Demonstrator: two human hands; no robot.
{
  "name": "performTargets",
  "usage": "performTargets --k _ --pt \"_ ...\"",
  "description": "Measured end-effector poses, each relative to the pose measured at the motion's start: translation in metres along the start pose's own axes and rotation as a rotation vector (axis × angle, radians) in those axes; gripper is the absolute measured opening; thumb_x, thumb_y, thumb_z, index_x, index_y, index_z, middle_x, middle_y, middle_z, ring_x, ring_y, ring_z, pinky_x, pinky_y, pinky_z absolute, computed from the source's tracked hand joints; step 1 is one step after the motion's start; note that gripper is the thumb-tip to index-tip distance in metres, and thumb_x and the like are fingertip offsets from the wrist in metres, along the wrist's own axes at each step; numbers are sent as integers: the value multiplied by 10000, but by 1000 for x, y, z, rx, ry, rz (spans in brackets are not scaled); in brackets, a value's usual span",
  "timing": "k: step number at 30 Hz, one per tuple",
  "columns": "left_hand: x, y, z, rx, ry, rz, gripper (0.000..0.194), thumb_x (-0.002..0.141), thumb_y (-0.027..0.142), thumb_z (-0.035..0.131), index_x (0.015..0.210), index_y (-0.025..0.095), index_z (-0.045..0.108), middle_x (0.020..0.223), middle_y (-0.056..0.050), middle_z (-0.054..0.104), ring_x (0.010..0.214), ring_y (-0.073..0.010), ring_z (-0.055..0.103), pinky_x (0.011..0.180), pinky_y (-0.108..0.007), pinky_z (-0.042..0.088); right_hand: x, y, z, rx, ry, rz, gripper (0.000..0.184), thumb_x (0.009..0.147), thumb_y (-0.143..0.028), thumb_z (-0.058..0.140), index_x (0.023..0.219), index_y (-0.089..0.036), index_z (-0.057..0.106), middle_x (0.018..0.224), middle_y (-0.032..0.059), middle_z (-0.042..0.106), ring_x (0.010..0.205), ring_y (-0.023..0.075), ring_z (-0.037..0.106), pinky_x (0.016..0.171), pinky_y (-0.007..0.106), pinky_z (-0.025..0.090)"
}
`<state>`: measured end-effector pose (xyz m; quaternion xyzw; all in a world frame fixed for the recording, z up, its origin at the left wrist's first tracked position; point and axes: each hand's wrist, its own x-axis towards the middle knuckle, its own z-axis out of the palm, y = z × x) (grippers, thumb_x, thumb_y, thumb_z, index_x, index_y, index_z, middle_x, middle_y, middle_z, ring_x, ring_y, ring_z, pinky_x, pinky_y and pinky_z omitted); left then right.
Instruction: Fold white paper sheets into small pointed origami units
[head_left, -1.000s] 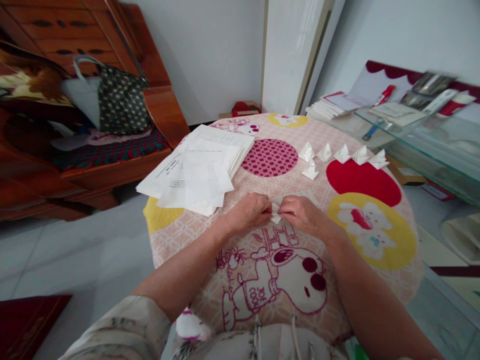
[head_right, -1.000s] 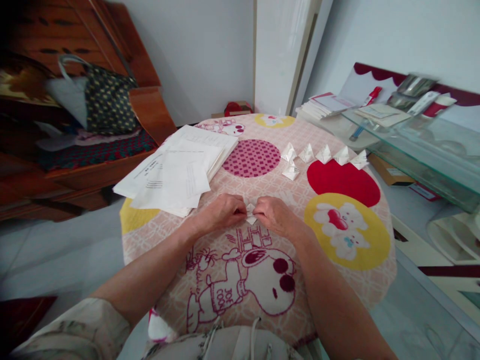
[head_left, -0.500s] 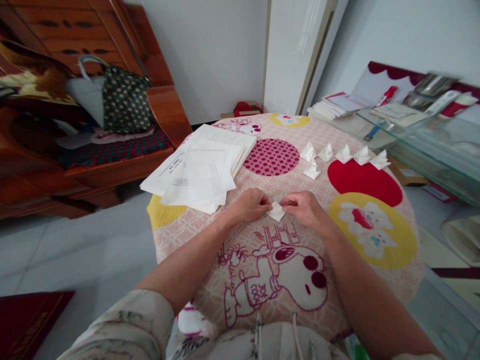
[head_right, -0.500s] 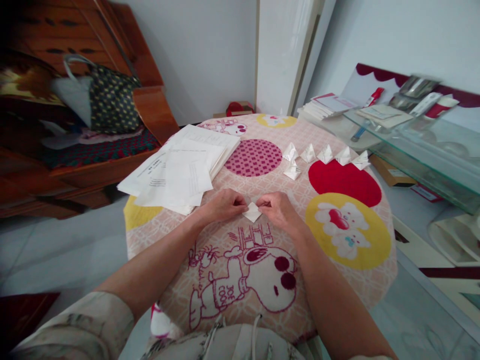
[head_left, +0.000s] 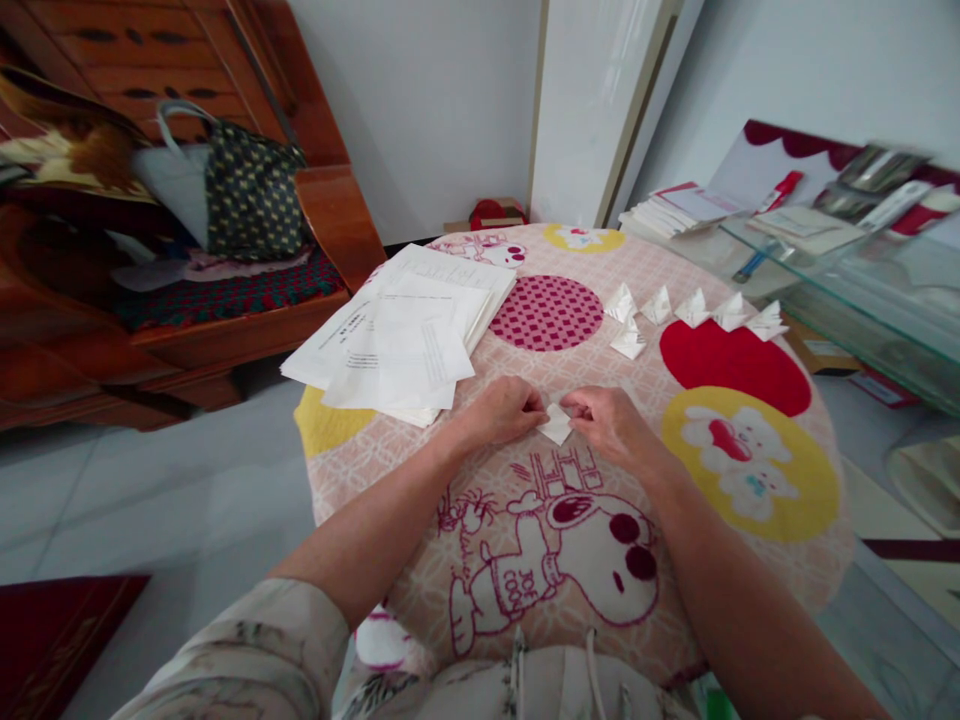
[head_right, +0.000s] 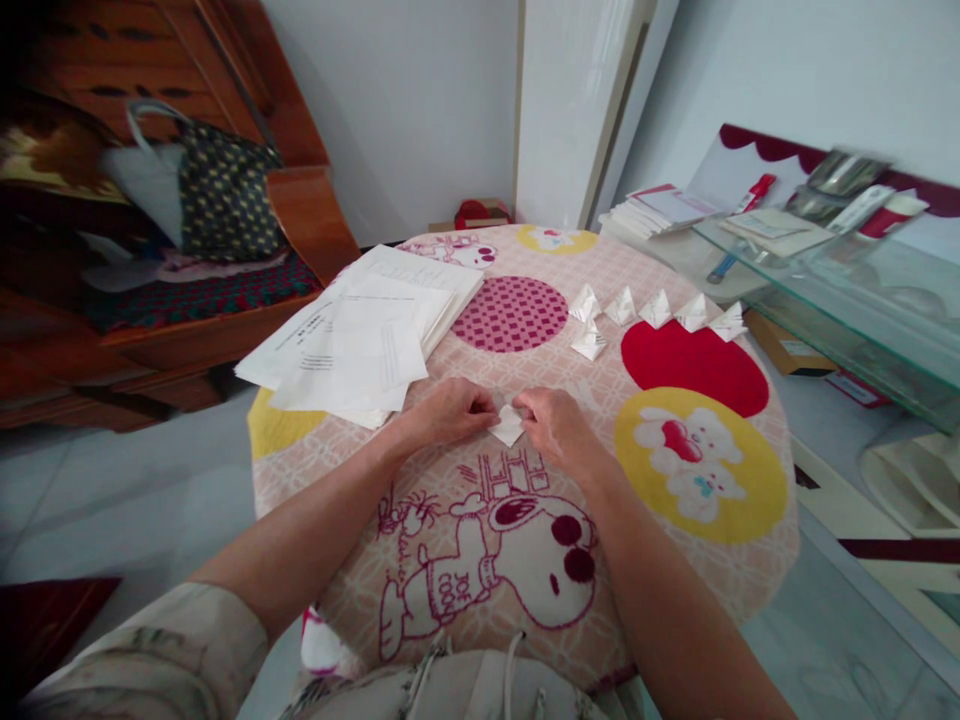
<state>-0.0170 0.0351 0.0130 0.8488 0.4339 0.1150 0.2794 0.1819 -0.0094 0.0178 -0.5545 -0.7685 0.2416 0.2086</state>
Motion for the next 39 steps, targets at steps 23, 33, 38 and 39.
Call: performTargets --k 23,33,38,39 --pt "0 1 0 -15 16 -26 173 834 228 655 714 162 760 592 4 659 565 -105 538 606 -250 390 2 12 2 115 3 -4 91 803 -139 599 797 -163 687 727 24 692 663 147 596 619 254 409" --pt "0 6 -1 12 6 -140 173 837 236 655 767 143 783 662 -31 701 585 -120 558 598 -252 371 9 7 7 -20 30 77 155 804 -162 631 667 -163 703 618 18 659 591 143 558 570 265 360" --pt "1 7 -5 -21 -43 -164 171 811 200 639 714 143 768 510 -4 603 538 -119 521 586 -252 367 13 1 9 -70 26 177 152 783 -138 628 654 -164 704 602 19 652 575 143 560 555 266 350" --pt "1 7 -4 -16 -34 -168 170 807 197 637 708 144 765 510 -5 602 541 -120 524 589 -254 370 13 -1 9 -79 26 189 155 778 -131 625 650 -162 705 604 24 655 578 146 565 556 268 351"
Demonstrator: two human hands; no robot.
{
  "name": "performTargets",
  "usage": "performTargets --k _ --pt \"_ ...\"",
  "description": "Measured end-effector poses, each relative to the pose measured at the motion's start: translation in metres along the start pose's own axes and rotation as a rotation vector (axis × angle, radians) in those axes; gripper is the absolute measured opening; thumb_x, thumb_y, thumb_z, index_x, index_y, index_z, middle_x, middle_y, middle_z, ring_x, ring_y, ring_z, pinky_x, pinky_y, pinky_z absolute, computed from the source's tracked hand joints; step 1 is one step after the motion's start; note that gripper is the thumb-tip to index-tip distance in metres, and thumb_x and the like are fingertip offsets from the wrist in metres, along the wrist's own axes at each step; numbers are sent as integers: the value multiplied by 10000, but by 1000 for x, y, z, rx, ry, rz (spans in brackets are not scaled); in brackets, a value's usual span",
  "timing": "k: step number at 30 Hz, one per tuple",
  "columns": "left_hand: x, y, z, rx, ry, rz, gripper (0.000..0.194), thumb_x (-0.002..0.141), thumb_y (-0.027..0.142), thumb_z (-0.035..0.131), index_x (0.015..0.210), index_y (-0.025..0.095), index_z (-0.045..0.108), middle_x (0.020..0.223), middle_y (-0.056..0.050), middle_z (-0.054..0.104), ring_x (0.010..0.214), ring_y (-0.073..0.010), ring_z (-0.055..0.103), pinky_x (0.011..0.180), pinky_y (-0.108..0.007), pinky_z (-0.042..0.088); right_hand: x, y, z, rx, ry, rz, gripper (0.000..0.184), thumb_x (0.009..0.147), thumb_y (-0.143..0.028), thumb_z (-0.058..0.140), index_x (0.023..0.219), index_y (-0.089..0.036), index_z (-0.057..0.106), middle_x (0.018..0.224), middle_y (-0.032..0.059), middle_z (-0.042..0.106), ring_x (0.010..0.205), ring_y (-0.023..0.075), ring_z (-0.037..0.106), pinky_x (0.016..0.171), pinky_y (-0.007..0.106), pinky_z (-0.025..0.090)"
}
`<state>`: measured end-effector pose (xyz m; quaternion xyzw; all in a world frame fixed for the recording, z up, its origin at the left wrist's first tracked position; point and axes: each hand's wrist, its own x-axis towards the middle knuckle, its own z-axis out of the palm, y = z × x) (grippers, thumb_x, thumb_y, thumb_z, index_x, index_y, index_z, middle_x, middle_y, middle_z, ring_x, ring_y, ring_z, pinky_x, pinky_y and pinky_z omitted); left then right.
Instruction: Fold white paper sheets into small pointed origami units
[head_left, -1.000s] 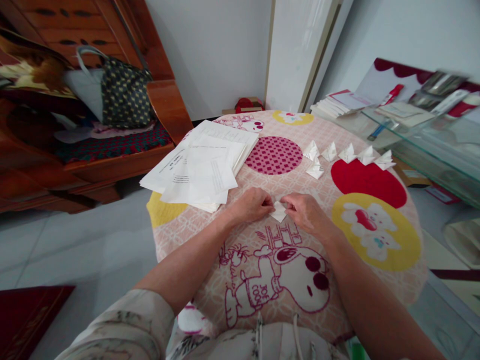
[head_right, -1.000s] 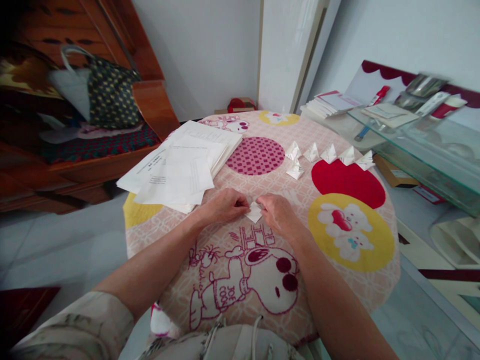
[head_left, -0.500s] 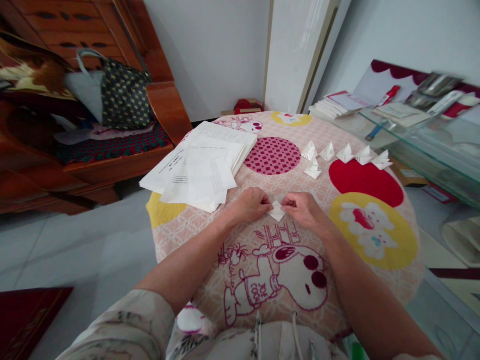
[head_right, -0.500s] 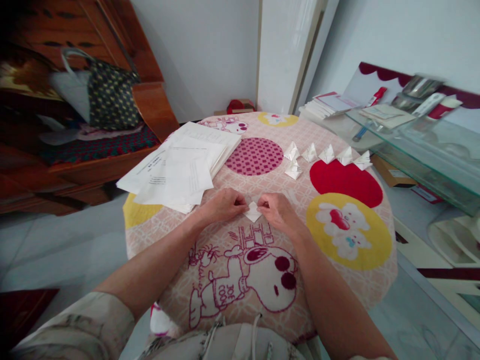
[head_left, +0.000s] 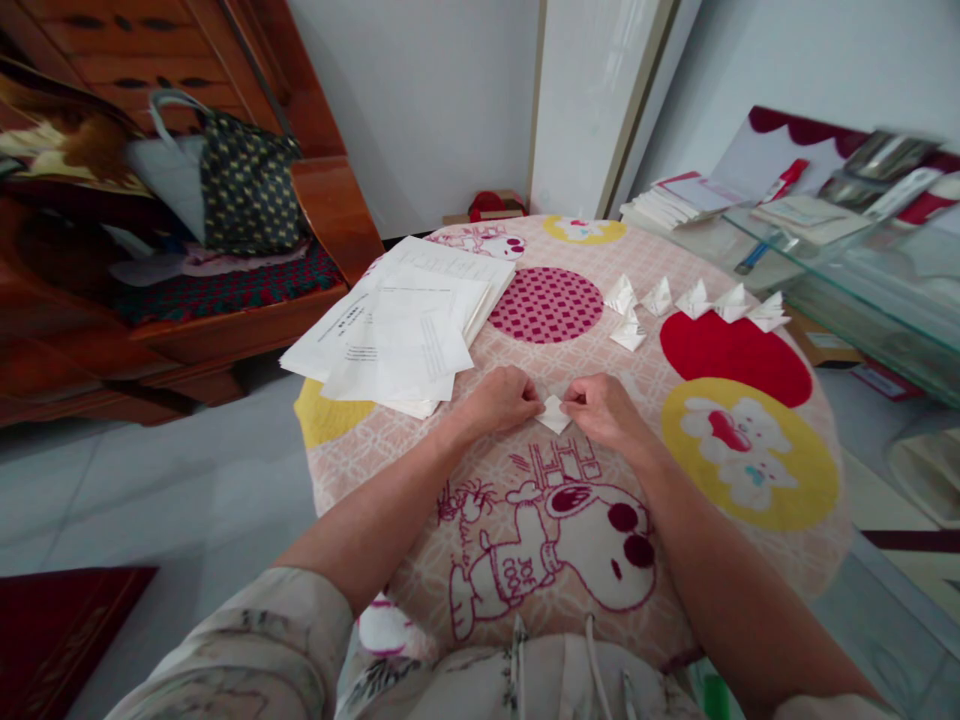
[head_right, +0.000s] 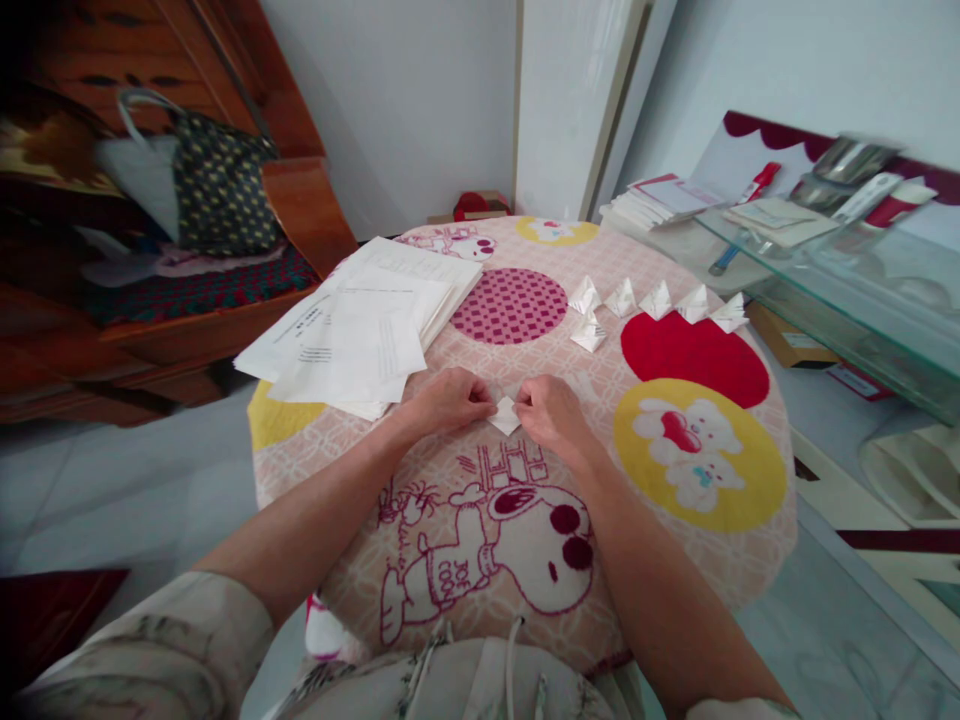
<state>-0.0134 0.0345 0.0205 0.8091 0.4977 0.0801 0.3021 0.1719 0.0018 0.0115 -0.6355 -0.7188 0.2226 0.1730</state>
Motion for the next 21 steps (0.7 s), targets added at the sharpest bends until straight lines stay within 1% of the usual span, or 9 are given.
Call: performTargets --k 2,5,8,10,15,21 --pt "0 1 1 16 32 -4 156 799 197 641 714 143 761 554 -14 632 563 -124 540 597 -256 375 0 -4 -1 -13 2 21 155 772 -120 624 648 -155 710 613 38 667 585 152 577 559 270 358" --pt "-1 1 5 23 79 18 115 794 195 655 778 148 759 676 -24 694 619 -128 575 610 -250 389 0 -7 -2 -15 13 34 147 767 -114 632 652 -147 717 638 57 692 600 158 594 570 271 370" --pt "-1 3 9 38 135 41 100 796 232 686 815 157 749 779 -34 718 667 -134 589 624 -252 396 -2 -6 -2 -8 34 16 144 774 -123 645 652 -145 719 643 63 700 605 159 597 571 269 367" --pt "0 4 11 43 157 26 112 797 261 708 809 156 743 813 -45 722 688 -142 593 635 -261 400 -2 -3 -1 7 46 -3 146 784 -133 651 656 -144 720 637 62 698 599 157 591 564 268 360" --pt "2 8 13 -47 158 -30 83 776 236 732 781 153 732 772 -52 717 677 -152 596 637 -277 405 -2 5 0 65 51 -79 145 780 -128 662 643 -151 706 611 42 679 572 143 566 560 262 357" --pt "3 3 17 -203 192 -4 74 722 206 749 697 160 696 675 -17 681 609 -125 560 589 -260 380 -2 11 -3 192 54 -123 138 735 -160 688 600 -161 658 571 6 629 566 137 549 554 263 343"
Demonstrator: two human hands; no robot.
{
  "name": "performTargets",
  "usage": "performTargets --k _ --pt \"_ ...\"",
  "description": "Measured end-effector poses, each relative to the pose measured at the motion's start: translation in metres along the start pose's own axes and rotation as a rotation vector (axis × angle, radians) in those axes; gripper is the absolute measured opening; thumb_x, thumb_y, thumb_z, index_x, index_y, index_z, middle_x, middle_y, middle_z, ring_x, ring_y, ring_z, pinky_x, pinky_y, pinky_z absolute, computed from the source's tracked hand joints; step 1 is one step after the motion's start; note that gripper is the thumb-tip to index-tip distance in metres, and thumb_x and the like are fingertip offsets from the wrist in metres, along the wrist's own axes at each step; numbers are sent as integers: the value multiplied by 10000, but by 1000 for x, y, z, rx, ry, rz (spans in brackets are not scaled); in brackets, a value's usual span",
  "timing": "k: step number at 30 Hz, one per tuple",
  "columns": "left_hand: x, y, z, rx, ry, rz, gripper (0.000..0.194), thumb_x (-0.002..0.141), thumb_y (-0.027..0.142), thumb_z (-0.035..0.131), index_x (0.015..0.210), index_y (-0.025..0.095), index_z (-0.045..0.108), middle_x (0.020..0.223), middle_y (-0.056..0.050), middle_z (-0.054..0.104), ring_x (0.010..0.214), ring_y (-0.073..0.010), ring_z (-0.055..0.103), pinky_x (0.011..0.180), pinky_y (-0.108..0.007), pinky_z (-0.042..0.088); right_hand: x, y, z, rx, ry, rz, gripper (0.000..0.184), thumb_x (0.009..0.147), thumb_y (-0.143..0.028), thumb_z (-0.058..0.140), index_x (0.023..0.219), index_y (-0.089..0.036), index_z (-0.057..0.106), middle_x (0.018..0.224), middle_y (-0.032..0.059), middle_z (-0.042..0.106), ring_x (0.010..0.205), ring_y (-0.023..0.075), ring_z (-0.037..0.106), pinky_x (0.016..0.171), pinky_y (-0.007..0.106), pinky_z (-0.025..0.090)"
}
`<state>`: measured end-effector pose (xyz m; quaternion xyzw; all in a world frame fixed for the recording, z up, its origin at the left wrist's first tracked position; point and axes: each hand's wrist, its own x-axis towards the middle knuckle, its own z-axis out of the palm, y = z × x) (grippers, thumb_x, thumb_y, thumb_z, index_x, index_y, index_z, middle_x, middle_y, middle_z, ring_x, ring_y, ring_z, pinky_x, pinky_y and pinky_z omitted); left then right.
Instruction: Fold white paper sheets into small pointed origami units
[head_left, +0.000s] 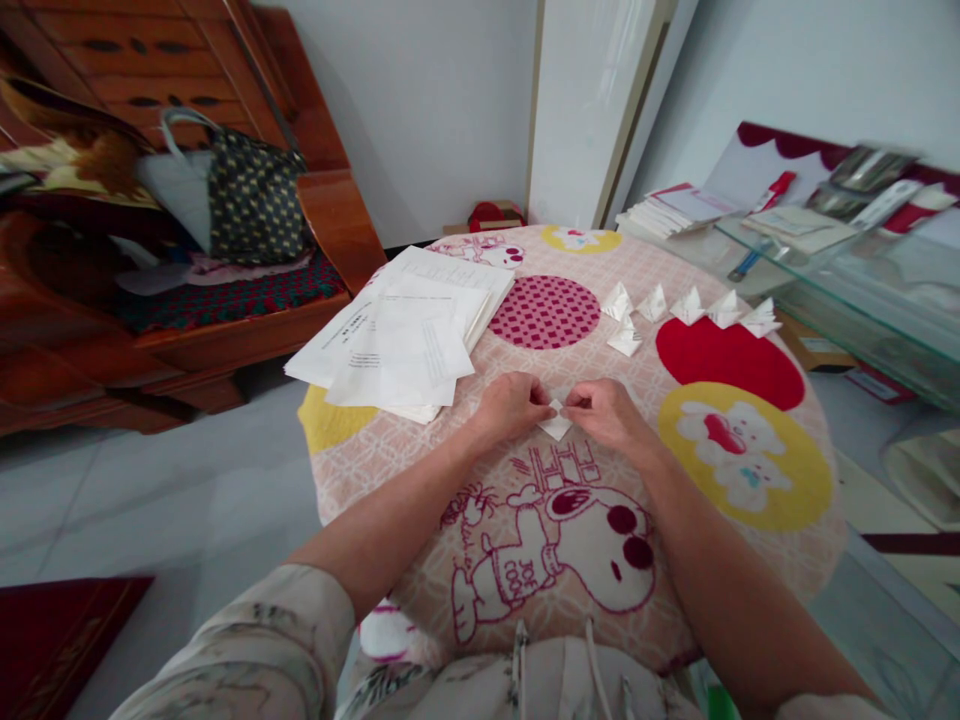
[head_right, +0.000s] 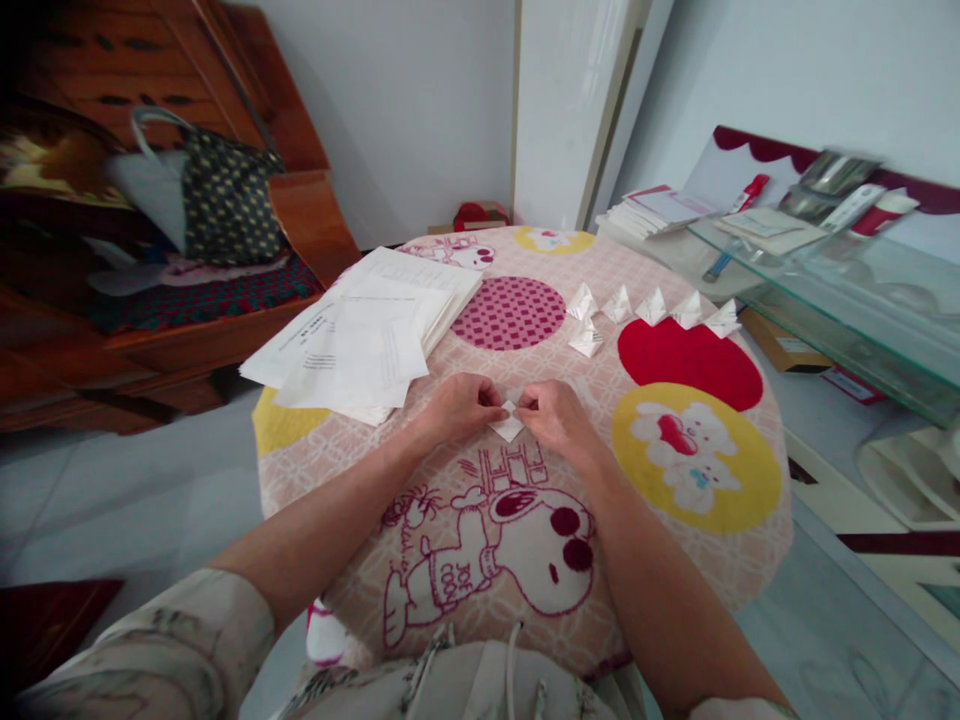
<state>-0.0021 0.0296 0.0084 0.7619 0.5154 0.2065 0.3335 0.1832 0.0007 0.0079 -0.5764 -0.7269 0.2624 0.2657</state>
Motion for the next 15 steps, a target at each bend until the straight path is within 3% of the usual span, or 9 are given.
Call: performTargets --k 8,11,15 --pt "3 -10 0 -454 -158 32 113 740 204 725 827 132 728 603 31 614 520 -71 479 504 -205 331 -2 4 -12 322 -23 50 124 695 -270 716 648 -167 667 558 -20 594 510 107 481 500 250 360" --pt "3 -10 -3 -555 -141 66 117 773 244 711 770 127 715 615 28 597 525 -61 466 498 -198 325 -2 5 -17 470 35 109 158 694 -314 749 704 -164 700 584 -5 633 491 111 513 476 249 401" --pt "4 -9 -7 -730 -102 108 158 777 262 722 837 117 709 697 -1 645 587 -74 534 553 -202 412 -5 4 -22 594 66 107 272 807 -407 702 692 -162 720 614 37 682 520 137 596 502 263 480"
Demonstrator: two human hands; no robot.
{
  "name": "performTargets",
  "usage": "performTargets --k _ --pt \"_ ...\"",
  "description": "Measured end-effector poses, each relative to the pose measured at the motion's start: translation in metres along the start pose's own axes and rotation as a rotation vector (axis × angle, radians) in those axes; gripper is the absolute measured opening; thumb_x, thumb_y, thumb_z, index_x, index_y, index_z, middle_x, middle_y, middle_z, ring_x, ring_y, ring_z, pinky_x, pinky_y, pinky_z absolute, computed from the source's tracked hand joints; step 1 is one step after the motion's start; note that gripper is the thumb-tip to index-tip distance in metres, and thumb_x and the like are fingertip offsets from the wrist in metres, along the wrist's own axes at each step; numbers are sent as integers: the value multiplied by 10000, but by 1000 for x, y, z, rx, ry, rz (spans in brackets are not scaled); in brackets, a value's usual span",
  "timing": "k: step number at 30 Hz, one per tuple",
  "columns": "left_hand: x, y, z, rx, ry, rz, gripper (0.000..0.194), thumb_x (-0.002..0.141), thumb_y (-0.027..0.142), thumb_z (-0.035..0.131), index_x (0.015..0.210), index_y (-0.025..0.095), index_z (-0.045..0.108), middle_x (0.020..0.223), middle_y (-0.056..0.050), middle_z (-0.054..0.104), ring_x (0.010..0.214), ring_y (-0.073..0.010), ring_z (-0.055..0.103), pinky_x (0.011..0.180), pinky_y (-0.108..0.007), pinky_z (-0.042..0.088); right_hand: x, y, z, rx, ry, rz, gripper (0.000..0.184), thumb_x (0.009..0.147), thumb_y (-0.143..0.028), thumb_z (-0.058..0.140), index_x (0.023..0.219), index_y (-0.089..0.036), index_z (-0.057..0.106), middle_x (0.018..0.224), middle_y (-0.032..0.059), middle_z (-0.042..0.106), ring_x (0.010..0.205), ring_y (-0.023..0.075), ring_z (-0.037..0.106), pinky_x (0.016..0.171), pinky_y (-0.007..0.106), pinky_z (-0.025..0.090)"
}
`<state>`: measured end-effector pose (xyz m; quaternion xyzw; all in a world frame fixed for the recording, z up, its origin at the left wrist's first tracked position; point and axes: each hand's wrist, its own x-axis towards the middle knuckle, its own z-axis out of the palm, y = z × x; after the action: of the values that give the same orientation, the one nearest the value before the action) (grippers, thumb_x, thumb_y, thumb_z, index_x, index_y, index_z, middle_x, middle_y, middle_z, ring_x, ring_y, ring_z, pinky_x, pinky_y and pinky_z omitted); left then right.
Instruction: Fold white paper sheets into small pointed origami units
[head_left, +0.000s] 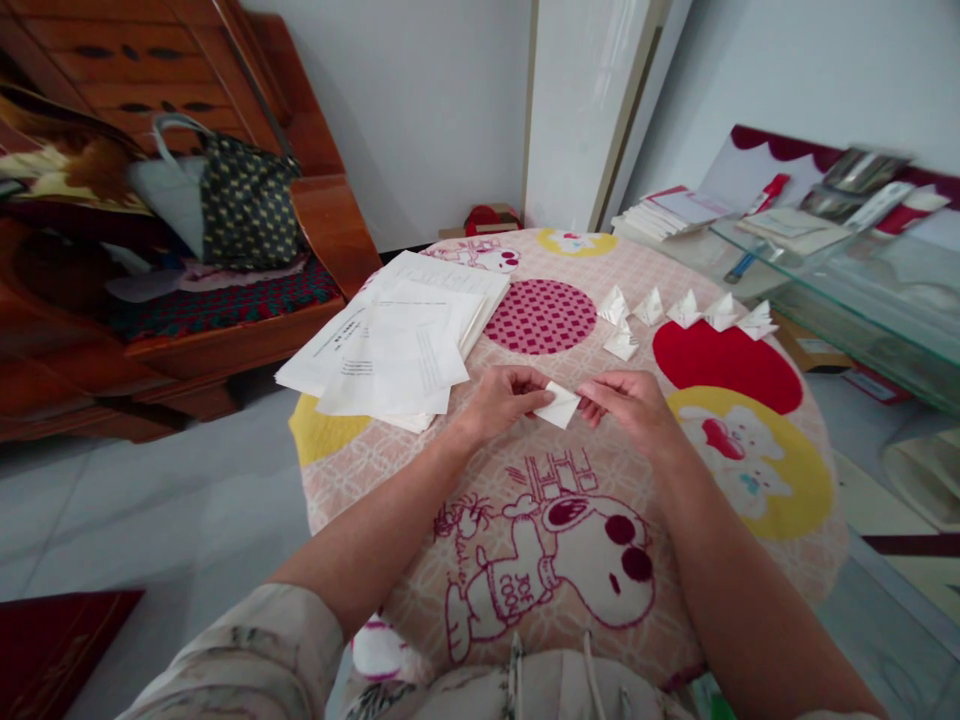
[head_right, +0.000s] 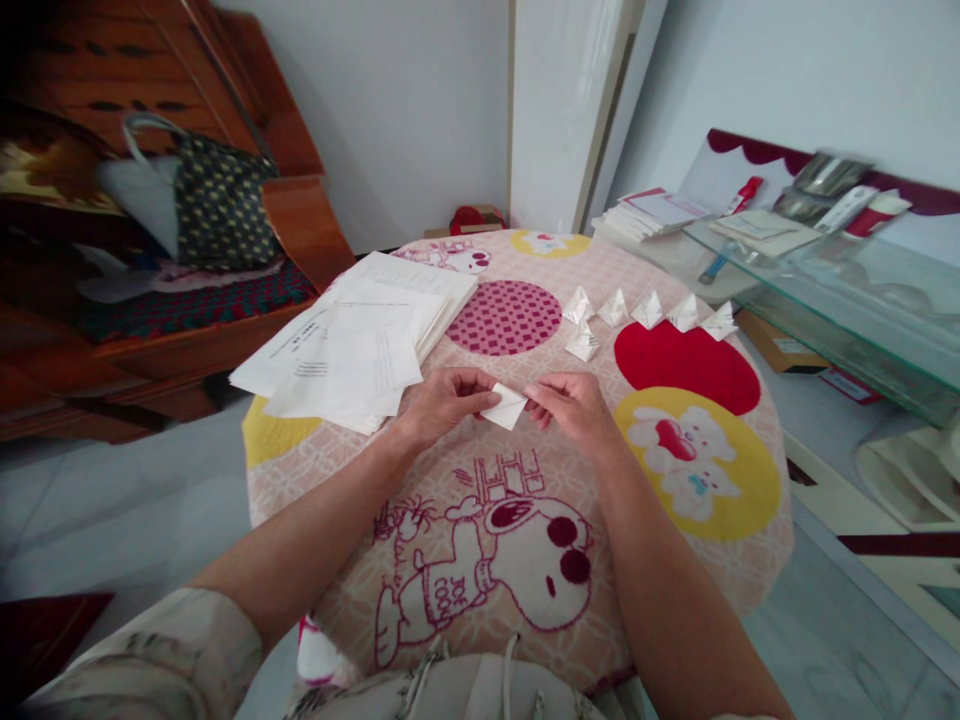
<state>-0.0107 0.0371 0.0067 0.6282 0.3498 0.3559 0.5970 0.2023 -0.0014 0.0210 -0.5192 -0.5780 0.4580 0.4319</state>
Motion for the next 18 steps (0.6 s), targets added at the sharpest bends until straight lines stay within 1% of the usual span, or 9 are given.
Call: performTargets --k 3,6,10,13,18 --pt "-1 3 0 -49 26 54 191 775 284 739 849 111 704 726 -10 656 615 -75 552 578 -204 429 -2 -1 -1 56 -35 -17 329 854 -443 669 689 -164 727 645 52 707 543 145 628 519 264 511" --pt "-3 5 0 -59 56 80 198 772 296 749 826 113 698 710 -4 646 604 -72 542 569 -202 412 -2 -2 0 52 -54 -33 263 809 -422 729 733 -171 745 650 40 716 547 140 633 528 256 520" --pt "-4 5 1 -54 67 79 194 770 295 756 820 116 700 695 -4 641 599 -75 539 562 -207 399 -1 -3 4 33 -19 -47 215 709 -382 808 740 -177 751 614 21 705 521 134 619 508 248 514" --pt "-4 4 2 -76 60 90 195 773 296 758 831 118 704 701 -7 648 605 -77 545 567 -210 403 -3 -6 8 24 12 -75 210 702 -377 802 736 -176 754 607 22 705 523 138 622 510 254 521" --pt "-5 4 2 -115 60 105 216 764 313 777 829 119 705 715 -14 663 626 -87 569 597 -219 432 -5 -7 9 -5 37 -123 188 728 -362 775 759 -178 765 628 28 713 539 146 631 513 261 521"
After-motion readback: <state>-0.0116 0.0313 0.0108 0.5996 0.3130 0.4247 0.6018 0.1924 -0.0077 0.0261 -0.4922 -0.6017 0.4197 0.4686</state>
